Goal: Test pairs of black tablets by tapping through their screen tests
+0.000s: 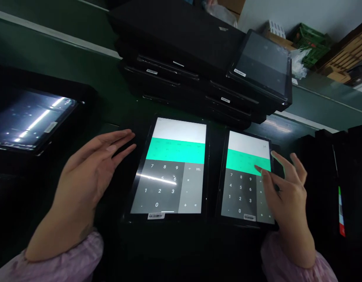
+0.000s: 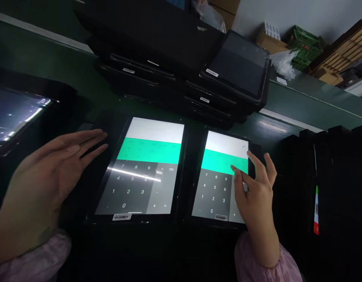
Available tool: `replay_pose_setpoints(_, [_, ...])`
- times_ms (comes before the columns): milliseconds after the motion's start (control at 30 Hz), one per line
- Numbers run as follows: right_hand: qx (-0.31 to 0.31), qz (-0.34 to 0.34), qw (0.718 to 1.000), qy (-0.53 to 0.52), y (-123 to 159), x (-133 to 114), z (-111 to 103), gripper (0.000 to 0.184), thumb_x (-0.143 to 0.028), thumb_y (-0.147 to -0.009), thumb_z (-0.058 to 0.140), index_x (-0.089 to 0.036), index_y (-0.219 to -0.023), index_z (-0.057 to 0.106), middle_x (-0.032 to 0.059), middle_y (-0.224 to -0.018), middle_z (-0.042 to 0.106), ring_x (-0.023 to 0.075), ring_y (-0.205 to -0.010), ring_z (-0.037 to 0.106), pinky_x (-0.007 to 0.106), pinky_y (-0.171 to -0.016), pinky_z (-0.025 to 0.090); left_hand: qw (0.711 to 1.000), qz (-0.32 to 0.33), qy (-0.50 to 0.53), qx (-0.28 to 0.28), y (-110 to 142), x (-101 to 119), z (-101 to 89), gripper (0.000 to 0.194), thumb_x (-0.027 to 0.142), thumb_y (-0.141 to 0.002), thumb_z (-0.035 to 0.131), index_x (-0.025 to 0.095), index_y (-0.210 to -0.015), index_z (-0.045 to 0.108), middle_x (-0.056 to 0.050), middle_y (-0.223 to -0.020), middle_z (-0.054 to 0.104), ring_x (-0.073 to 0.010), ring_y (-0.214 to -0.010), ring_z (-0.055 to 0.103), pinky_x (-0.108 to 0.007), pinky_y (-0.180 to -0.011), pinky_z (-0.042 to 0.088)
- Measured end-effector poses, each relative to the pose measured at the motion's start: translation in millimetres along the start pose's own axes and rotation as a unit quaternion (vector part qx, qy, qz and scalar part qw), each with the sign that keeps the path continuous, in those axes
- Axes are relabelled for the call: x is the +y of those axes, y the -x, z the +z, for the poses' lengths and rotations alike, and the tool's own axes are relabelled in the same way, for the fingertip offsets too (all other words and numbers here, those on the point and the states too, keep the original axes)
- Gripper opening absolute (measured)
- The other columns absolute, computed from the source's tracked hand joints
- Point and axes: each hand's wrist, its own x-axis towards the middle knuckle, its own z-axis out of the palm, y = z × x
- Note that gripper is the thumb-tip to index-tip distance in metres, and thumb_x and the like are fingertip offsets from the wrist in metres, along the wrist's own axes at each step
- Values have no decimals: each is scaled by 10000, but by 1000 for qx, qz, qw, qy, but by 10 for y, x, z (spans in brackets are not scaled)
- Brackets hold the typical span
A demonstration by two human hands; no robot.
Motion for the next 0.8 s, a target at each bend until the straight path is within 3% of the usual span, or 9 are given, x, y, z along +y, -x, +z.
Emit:
replay_pose_setpoints(200, [20, 39, 999, 27, 11, 122, -25, 388, -442, -1098, 576, -277, -925, 881, 111, -1401, 749, 493, -1524, 499, 779, -1070, 550, 1000, 9, 3, -6, -18, -24, -23, 256, 67, -817, 705, 262, -794, 869, -47, -1094, 836, -339, -1300, 747, -579, -1207, 598])
replay_pose_setpoints(300, [39, 44, 998, 26, -15, 45, -84, 379, -406, -1101, 579, -279, -904, 877, 99, -1345, 779, 474, -1482, 560, 730, -1027, 588, 1000, 7, 9, -11, -31, -39, -34, 251, 69, -805, 712, 263, -799, 871, -40, -1079, 838, -333, -1284, 752, -577, -1193, 609])
replay_pose_setpoints(567, [-15, -65, 997, -46, -15, -401, -110, 309, -270, -1068, 627, -272, -858, 854, 63, -1293, 790, 401, -1432, 634, 538, -892, 693, 1000, 10, 2, -6, 3, -25, -24, 229, 85, -801, 716, 258, -768, 862, -34, -1041, 831, -305, -1238, 769, -507, -1143, 651])
replay_pose_setpoints(800, [-37, -70, 996, -35, 11, -444, -38, 348, -276, -1072, 624, -224, -795, 829, 108, -1408, 740, 455, -1503, 548, 644, -983, 660, 999, 17, 21, -35, -80, -103, -87, 196, 110, -772, 736, 257, -766, 865, -41, -1022, 840, -309, -1193, 780, -529, -1146, 641])
